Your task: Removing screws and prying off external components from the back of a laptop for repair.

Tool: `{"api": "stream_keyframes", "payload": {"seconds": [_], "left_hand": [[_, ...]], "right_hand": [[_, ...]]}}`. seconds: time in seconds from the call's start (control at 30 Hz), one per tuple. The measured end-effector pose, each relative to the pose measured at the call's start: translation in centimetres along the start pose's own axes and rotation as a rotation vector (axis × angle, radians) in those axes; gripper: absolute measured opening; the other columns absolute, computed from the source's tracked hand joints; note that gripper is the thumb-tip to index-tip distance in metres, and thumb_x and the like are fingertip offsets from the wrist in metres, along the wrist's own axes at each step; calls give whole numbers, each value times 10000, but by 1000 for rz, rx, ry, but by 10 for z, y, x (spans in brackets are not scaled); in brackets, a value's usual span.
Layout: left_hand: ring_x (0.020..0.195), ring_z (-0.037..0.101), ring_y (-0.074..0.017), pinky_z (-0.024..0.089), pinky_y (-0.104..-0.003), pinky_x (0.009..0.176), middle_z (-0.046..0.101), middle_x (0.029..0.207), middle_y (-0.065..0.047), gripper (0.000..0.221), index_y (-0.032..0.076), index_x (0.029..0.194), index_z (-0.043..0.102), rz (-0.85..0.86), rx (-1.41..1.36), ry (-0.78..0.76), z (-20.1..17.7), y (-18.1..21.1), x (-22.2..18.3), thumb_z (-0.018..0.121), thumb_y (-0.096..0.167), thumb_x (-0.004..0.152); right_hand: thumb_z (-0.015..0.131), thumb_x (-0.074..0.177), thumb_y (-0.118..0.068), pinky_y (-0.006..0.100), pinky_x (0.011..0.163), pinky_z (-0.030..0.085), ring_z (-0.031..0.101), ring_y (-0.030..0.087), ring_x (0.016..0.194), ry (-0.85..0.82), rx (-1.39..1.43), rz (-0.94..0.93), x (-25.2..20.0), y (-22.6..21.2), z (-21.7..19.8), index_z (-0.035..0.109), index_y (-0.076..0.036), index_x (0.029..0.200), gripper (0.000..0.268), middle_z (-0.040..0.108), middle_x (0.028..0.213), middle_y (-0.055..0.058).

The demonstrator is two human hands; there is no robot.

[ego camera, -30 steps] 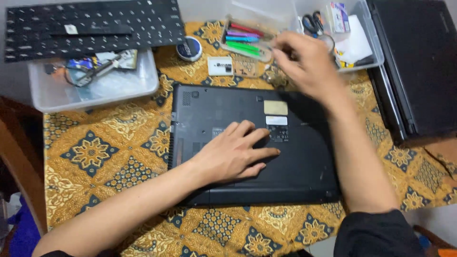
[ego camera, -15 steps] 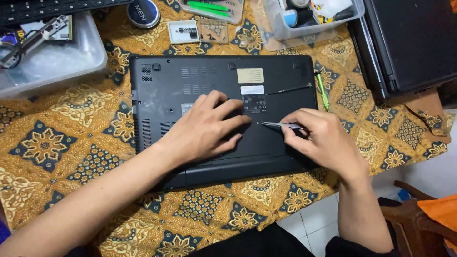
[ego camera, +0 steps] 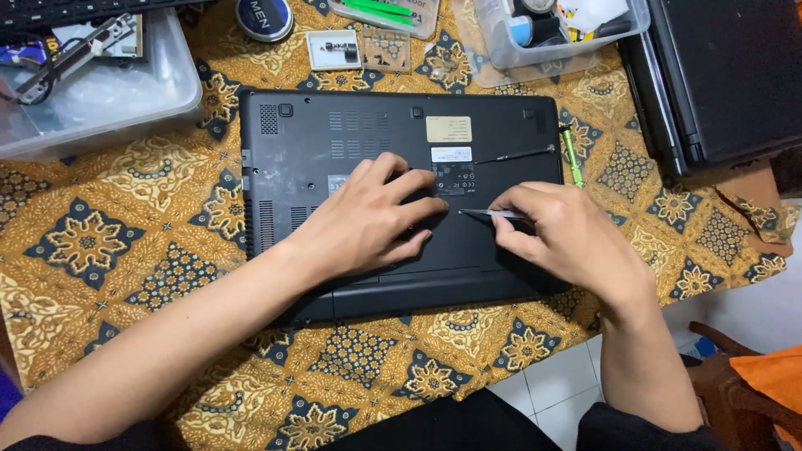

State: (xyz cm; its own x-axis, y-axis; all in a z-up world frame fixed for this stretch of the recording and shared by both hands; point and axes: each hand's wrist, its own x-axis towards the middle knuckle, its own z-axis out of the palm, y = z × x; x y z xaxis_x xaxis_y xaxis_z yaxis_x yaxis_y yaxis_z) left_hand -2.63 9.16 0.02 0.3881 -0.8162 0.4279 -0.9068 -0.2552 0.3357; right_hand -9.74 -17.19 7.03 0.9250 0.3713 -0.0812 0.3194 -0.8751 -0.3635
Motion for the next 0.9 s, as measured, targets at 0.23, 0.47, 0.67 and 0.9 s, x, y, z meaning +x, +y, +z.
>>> {"api": "stream_keyframes", "payload": {"seconds": [0.23, 0.47, 0.67, 0.9], "left_hand": [[1029, 495, -323, 453, -455, 737, 619, 1238, -114, 343, 116, 1243, 674, 9, 10, 13, 0, -1, 1, 681, 300, 954], [1029, 503, -326, 462, -455, 741, 623, 1230, -115, 348, 117, 1241, 678, 10, 24, 17, 0, 0, 0, 688, 302, 946], [1031, 500, -329, 467, -462, 750, 620, 1231, -118, 351, 112, 1239, 675, 10, 10, 17, 0, 0, 1, 695, 299, 943], [1036, 503, -325, 469, -457, 746, 625, 1237, -116, 347, 117, 1236, 678, 7, 14, 12, 1, -1, 1, 695, 298, 940]], "right_hand": [[586, 1022, -237, 443, 564, 415, 627, 302, 693, -167, -79, -57, 6, -8, -13, 615, -66, 1016, 173, 616, 780, 73], [655, 958, -194, 322, 597, 480, 685, 170, 730, -110, 189, -80, 5, 19, -3, 731, -50, 1065, 194, 762, 894, 47], [743, 892, -156, 241, 501, 355, 462, 71, 509, -46, 344, 11, 7, 36, 5, 802, -105, 978, 116, 747, 781, -10], [758, 873, -123, 190, 501, 340, 448, 19, 517, -190, 518, 101, 19, 72, 15, 826, -96, 1053, 194, 809, 853, 5]]}}
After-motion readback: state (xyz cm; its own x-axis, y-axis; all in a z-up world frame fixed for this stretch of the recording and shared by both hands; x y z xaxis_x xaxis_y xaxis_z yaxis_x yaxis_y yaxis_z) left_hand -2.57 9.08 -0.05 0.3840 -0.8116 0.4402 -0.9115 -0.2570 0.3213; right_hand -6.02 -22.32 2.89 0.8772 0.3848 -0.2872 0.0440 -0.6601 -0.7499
